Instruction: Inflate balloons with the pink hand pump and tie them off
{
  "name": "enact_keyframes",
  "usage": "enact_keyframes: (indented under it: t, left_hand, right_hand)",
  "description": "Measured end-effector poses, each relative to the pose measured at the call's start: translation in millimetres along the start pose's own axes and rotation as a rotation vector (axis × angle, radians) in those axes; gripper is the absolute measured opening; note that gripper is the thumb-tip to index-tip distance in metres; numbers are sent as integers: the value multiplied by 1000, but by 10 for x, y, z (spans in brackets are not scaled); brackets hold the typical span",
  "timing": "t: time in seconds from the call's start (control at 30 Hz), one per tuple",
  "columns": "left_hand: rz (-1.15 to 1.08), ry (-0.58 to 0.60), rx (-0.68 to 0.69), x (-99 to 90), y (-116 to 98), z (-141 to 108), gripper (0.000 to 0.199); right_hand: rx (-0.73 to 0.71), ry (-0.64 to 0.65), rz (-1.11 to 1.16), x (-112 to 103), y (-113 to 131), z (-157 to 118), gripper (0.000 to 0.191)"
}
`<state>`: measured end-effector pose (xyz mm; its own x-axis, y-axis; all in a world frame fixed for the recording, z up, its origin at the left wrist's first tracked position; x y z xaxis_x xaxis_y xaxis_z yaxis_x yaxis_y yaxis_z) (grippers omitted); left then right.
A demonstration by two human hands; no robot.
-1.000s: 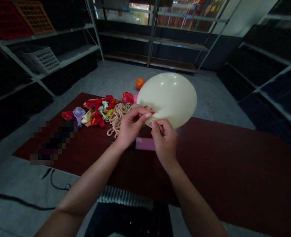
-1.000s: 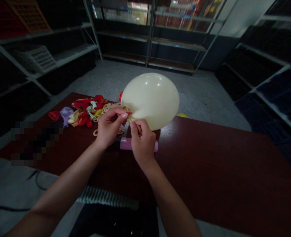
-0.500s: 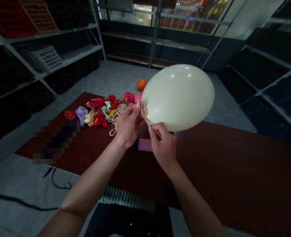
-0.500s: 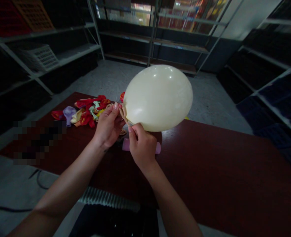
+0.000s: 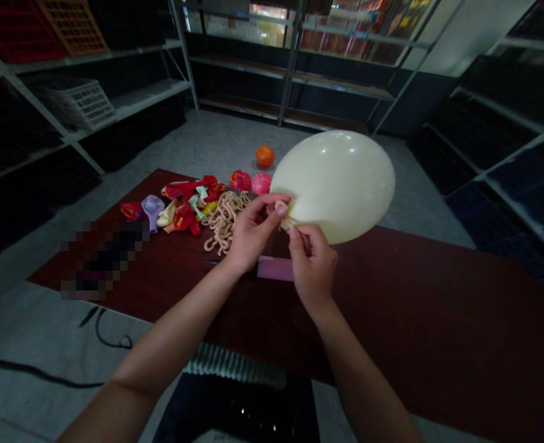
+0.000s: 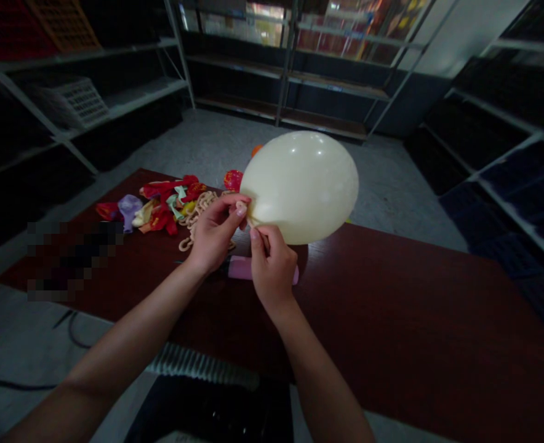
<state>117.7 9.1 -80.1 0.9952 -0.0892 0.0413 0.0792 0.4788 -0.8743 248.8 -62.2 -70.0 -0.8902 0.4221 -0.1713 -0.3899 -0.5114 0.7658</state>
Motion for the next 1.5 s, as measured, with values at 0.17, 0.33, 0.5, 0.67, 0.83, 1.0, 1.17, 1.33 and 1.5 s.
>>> enact_keyframes:
  t: [0.17, 0.33, 0.5, 0.67, 0.83, 1.0, 1.17, 1.33, 1.5]
  left_hand:
    - [61, -31, 1, -4, 90, -1, 26]
    - [-165, -113, -113, -57, 209, 27, 34]
    - [-283, -184, -291, -107, 244, 4, 27]
    - [-347, -244, -420, -138, 264, -11, 26]
    - [-373, -289, -440, -190, 304, 0, 26]
    - [-327, -287, -362, -225, 282, 25, 28]
    - [-202, -259, -166, -205, 144, 39, 22]
    - [-91, -185, 31, -122, -13, 36, 22]
    - [159, -156, 204, -75, -226, 68, 11]
  right_hand:
    - [-23, 6, 3, 12, -25, -3, 20]
    - [-75, 55, -83, 51, -52, 1, 25]
    - [-60, 119, -131, 96, -72, 0, 25]
    - [-70, 160, -131, 138, -43, -1, 25]
    - [-95, 183, -152, 186, -22, -11, 26]
    - [-117, 140, -95, 156, -6, -12, 24]
    - [-146, 62, -65, 75, -10, 9, 20]
    - [-179, 43, -91, 46, -19, 16, 19]
    - [-143, -17, -162, 12, -172, 8, 26]
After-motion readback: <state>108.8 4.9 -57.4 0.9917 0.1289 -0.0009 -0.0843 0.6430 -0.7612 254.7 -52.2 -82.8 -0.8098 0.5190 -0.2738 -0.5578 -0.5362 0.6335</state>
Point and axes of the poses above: each hand's wrist, its own z-axis towards the middle knuckle, its own x-axis out of the palm, y = z × x, the point moved 8 cm from there along z, towards the middle knuckle, and after that the axes turned 14 degrees about z, right-handed, at the moved point
